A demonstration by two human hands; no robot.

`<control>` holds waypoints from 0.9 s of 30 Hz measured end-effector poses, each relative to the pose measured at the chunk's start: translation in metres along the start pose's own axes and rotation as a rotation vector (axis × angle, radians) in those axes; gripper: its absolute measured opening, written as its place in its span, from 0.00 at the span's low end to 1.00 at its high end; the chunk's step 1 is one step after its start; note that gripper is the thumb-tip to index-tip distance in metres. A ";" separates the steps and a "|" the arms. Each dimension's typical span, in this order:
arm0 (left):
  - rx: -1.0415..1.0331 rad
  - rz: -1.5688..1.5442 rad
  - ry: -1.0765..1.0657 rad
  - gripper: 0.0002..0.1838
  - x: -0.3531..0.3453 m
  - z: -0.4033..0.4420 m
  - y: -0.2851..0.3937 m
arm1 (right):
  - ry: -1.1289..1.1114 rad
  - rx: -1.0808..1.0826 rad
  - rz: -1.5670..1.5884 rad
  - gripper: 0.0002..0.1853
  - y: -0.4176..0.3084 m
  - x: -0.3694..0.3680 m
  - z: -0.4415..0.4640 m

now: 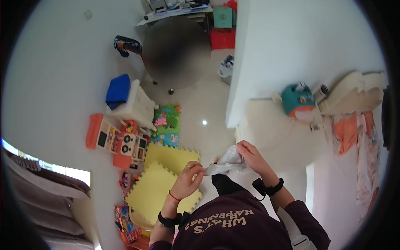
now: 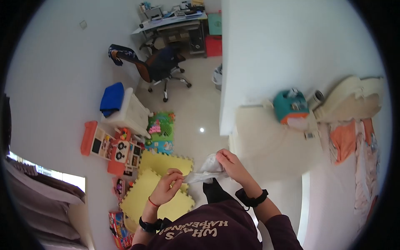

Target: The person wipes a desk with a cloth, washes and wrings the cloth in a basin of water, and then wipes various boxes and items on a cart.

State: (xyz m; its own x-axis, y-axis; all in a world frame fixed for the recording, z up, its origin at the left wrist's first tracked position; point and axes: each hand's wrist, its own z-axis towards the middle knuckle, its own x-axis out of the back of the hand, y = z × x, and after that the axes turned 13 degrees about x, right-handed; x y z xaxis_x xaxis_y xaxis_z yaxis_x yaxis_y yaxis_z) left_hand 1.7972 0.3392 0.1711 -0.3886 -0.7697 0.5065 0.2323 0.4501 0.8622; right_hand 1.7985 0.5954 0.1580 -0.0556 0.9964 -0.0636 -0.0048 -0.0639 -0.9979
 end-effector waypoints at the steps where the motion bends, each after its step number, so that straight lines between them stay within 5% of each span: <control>1: 0.001 0.011 0.010 0.05 0.009 0.023 -0.008 | -0.017 -0.003 0.009 0.11 0.000 0.000 0.031; 6: 0.352 -0.028 0.359 0.06 0.078 0.111 -0.034 | -0.123 -0.019 0.053 0.11 -0.011 -0.020 0.168; 8: 0.261 0.215 0.495 0.06 0.100 0.141 -0.054 | -0.172 0.093 0.028 0.10 -0.019 -0.030 0.216; 10: 0.558 -0.231 0.598 0.08 0.119 0.170 -0.082 | -0.168 0.094 -0.010 0.10 -0.013 -0.030 0.264; 17: 0.496 -0.965 0.299 0.09 0.196 0.318 -0.149 | 0.060 0.050 0.082 0.10 0.004 -0.016 0.421; 22: 0.370 -1.369 -0.004 0.10 0.253 0.467 -0.161 | -0.021 0.056 -0.402 0.13 0.013 -0.002 0.527; 23: 0.476 -1.482 0.021 0.06 0.264 0.497 -0.143 | 0.006 0.052 -0.396 0.13 0.010 0.001 0.549; 24: 0.499 -1.468 -0.010 0.06 0.275 0.524 -0.148 | 0.015 0.033 -0.404 0.12 0.008 0.004 0.566; 27: 0.254 -0.208 -0.008 0.11 0.286 0.602 -0.171 | 0.180 0.011 -0.324 0.12 0.001 0.018 0.602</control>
State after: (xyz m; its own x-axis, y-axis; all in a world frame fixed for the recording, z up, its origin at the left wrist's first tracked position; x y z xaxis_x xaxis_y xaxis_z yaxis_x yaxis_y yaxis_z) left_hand 1.1093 0.3148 0.1703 -0.4120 -0.8537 0.3186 -0.0822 0.3831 0.9201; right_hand 1.1961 0.5800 0.1606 0.1274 0.9586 0.2545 -0.0042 0.2571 -0.9664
